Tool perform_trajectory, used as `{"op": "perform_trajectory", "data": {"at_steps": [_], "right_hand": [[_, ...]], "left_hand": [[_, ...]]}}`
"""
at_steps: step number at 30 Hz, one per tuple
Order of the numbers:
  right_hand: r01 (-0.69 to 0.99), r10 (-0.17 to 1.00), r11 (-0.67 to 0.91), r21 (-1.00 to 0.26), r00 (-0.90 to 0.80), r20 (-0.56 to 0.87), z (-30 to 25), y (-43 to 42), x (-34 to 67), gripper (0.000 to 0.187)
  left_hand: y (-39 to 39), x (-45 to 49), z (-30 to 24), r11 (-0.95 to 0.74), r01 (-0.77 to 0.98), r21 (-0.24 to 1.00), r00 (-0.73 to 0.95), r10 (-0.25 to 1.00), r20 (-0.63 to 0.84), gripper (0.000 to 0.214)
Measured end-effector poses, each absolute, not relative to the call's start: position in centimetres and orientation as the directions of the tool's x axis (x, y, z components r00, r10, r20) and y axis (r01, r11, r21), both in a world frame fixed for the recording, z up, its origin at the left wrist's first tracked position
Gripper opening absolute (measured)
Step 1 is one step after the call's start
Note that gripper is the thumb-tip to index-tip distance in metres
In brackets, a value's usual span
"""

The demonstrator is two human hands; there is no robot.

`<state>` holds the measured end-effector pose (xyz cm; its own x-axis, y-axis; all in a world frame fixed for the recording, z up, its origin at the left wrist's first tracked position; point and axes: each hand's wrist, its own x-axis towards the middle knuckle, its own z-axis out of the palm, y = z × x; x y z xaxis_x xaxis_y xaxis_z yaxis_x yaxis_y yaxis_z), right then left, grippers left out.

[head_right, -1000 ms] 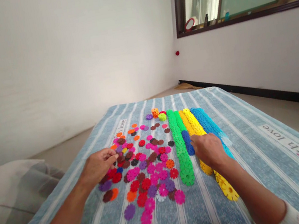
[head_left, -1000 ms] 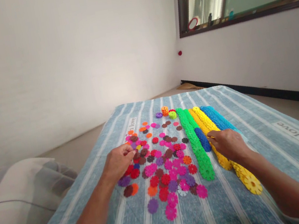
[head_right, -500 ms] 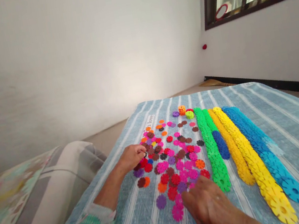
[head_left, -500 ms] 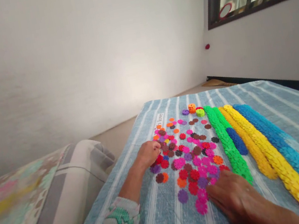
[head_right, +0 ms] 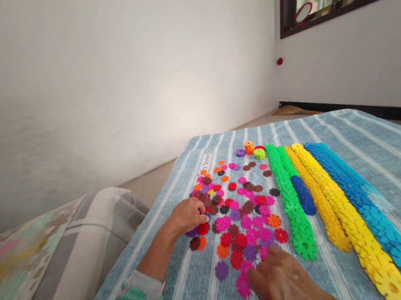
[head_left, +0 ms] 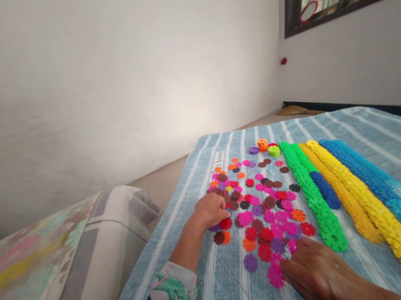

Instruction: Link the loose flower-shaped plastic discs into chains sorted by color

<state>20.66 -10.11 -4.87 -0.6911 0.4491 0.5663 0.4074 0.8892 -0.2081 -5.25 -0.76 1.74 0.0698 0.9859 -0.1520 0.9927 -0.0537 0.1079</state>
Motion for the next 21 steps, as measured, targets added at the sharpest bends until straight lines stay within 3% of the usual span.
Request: {"op": "perform_trajectory", "data": {"at_steps": [11,16,21], "right_hand": [[0.449,0.474,0.872,-0.194,-0.678,0.562,-5.1,-9.9,20.8,0.026],[0.568,0.583,0.784,-0.25,-0.536,0.61,-5.3,-9.3,21.2,0.019],[0.639,0.711,0.663,-0.39,-0.372,0.597,-5.2,-8.4,21.8,0.027]], "left_hand": [[-0.6,-5.8,2.1,-0.02,0.829,0.559,0.145,0.973,-0.18,0.014],[-1.9,-2.7,2.1,-0.058,0.675,0.736,0.306,0.929,-0.207,0.019],[-3.6,1.6,1.5,-0.067,0.529,0.846,0.423,0.885,-0.194,0.025]]}}
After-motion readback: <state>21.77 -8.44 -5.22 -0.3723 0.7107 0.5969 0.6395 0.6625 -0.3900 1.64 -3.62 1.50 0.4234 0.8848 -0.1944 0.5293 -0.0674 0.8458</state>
